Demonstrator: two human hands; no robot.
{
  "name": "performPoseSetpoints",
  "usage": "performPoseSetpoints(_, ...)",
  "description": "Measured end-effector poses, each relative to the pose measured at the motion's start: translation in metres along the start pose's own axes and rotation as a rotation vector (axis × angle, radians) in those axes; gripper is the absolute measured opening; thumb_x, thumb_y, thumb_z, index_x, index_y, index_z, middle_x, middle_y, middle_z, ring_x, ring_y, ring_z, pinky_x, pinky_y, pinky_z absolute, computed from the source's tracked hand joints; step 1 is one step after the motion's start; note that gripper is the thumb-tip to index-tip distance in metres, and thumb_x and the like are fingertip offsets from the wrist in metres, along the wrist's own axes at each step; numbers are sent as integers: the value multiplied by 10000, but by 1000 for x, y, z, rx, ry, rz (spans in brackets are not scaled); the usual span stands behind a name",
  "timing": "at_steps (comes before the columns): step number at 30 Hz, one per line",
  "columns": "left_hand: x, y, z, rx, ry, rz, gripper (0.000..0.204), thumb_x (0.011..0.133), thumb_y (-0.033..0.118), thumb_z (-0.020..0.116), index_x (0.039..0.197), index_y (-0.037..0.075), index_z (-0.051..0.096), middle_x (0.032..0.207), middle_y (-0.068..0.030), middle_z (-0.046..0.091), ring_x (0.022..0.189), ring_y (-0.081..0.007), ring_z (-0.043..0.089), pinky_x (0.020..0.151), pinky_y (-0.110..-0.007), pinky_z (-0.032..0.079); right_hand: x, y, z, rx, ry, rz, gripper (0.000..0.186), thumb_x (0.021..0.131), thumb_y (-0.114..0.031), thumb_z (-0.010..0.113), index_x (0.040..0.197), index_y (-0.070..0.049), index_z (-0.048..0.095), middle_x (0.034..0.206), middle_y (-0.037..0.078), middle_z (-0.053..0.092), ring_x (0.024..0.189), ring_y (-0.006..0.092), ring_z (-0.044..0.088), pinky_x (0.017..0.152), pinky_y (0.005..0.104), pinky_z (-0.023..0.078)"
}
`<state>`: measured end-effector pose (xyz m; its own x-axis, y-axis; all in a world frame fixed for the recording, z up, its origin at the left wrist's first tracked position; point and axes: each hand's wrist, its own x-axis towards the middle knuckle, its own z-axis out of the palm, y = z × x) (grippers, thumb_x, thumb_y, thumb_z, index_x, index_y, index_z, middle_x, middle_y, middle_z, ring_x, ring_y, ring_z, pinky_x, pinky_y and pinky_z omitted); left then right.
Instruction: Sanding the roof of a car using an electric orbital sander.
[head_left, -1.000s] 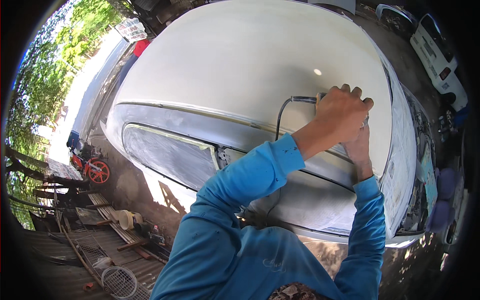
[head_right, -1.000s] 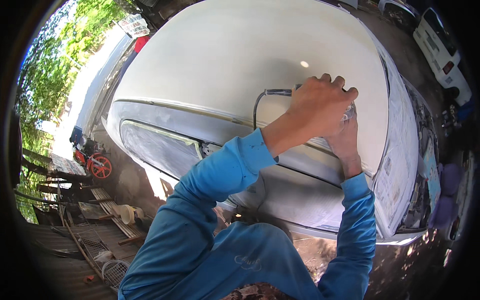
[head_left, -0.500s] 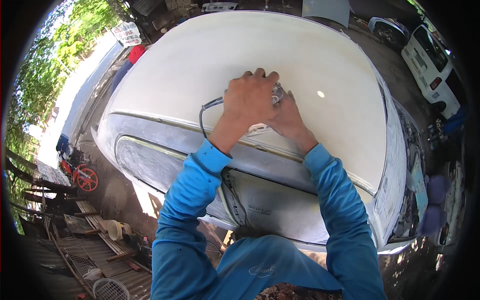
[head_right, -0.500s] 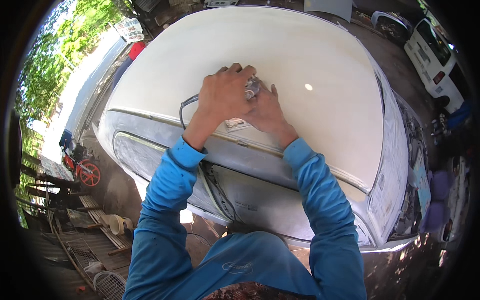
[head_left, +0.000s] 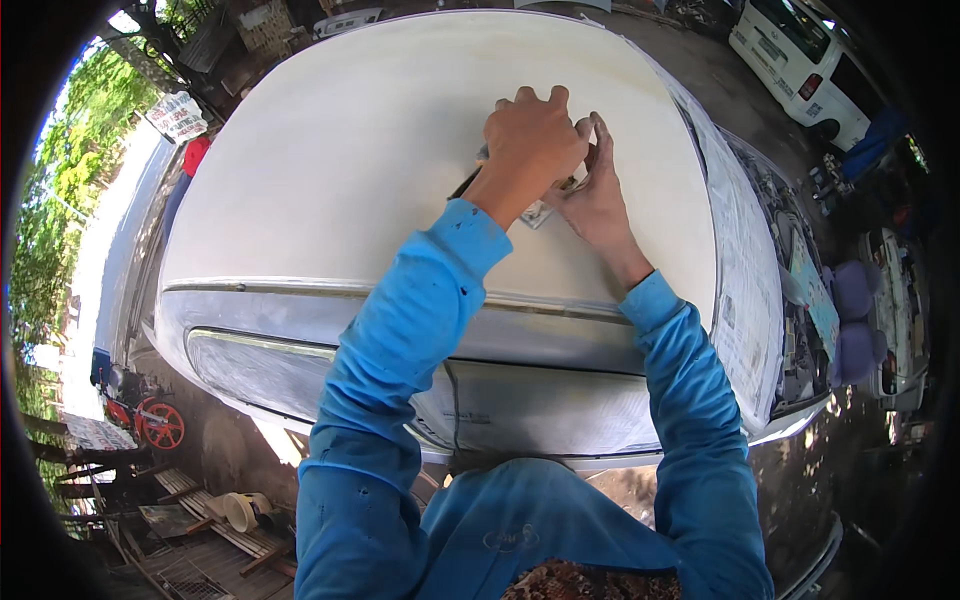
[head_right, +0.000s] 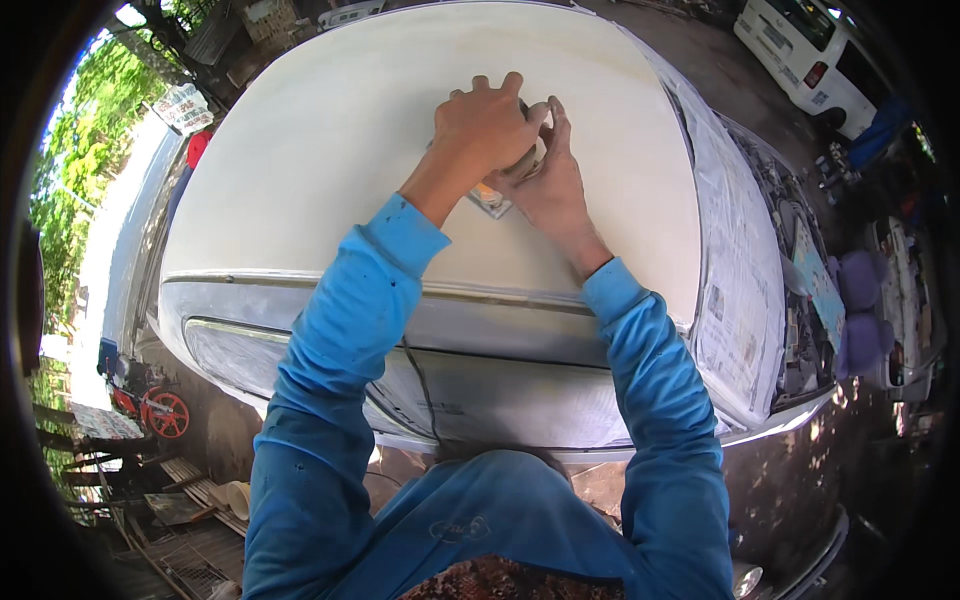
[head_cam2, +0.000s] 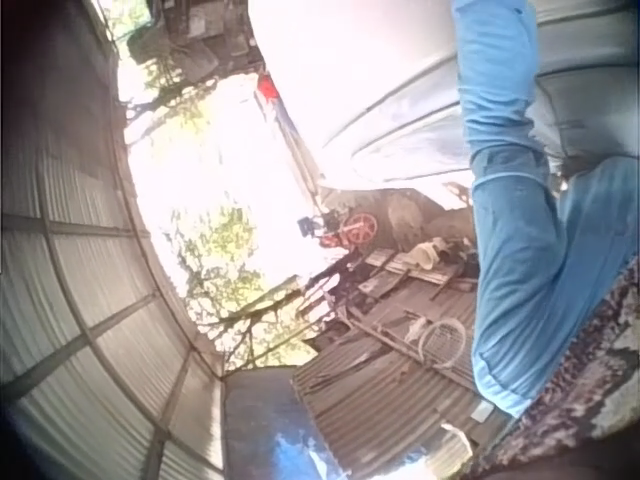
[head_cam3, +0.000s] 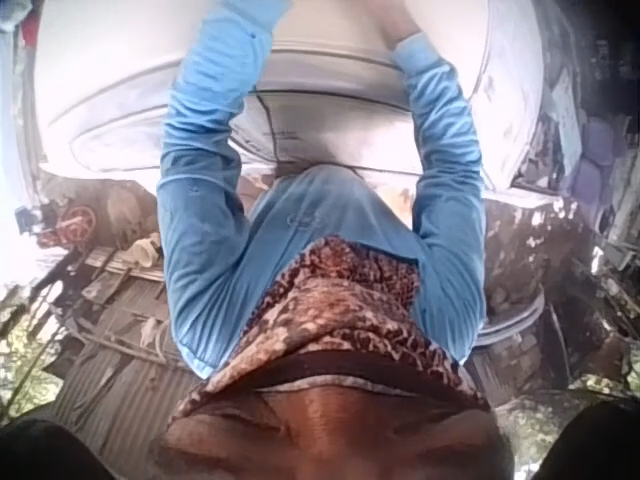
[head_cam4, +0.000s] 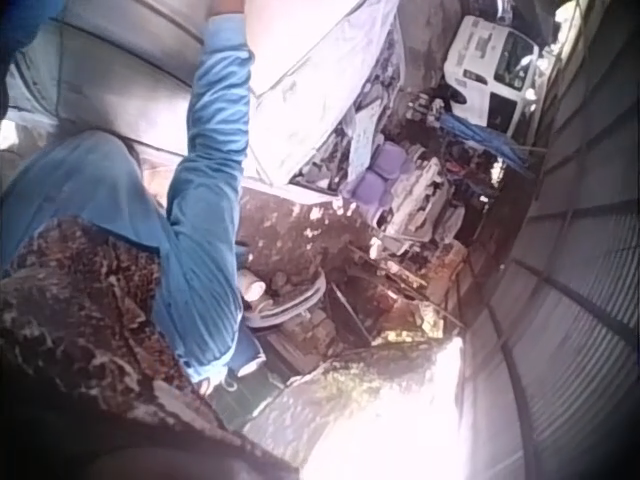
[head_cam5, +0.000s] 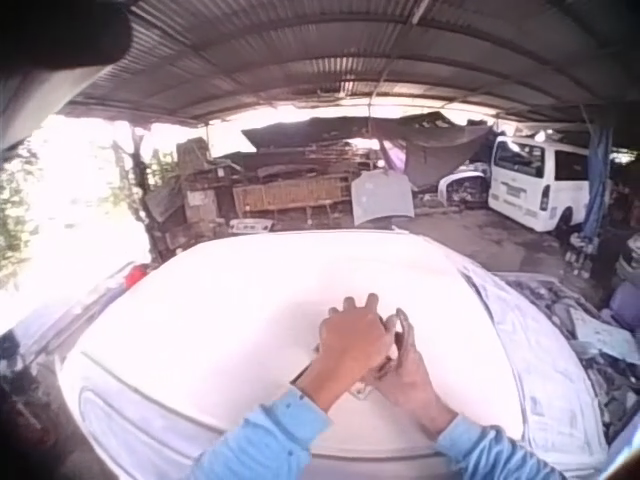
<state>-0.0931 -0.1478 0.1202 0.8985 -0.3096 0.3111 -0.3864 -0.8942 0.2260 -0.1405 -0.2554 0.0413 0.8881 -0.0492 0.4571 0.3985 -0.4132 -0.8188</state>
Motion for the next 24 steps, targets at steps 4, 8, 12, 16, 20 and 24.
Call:
performPoseSetpoints(4,23,35,-16,-370,-352,24,740,985,629,392,1557,164,330,1515,-268,424,1318,-525,481,1040,-579,455,-4,18,-34,2,133,-17,1167,781,-80,868,1581,-50,20,1351,180,532,1211,245,587,984,364,541)
performPoseSetpoints(8,16,-4,-33,-851,-297,176,664,999,566,501,1516,160,409,1412,-185,532,1235,-332,576,935,-426,532,-22,36,-81,97,274,29,1196,740,-126,903,1573,-1,53,1336,200,594,1201,244,615,1045,369,487)
performPoseSetpoints(12,-2,-105,-28,-829,-45,194,444,966,312,668,1335,76,595,1140,-137,705,915,-179,671,728,-322,562,-33,52,-119,-28,410,61,1088,746,-100,905,1549,-1,176,1290,167,612,1151,243,627,1014,344,511)
performPoseSetpoints(16,-18,-221,-6,-661,170,-122,357,935,194,715,1242,23,651,1008,-113,732,866,-168,689,717,-298,545,-33,56,-133,-78,455,84,1046,719,-102,926,1511,-4,250,1245,147,621,1129,226,624,1021,372,517)
performPoseSetpoints(20,-30,-303,13,-385,338,-227,391,912,246,740,1236,41,664,1086,-127,738,1004,-256,699,831,-363,549,-17,60,-121,-197,417,34,941,712,-161,936,1434,-18,349,1257,137,607,1135,235,613,1035,371,502)
performPoseSetpoints(24,-36,-326,35,-337,390,-296,419,899,279,752,1249,66,664,1131,-125,730,1058,-281,681,856,-391,544,21,72,-97,-395,375,-31,889,710,-225,934,1386,-26,392,1256,146,600,1154,260,600,1052,375,476)
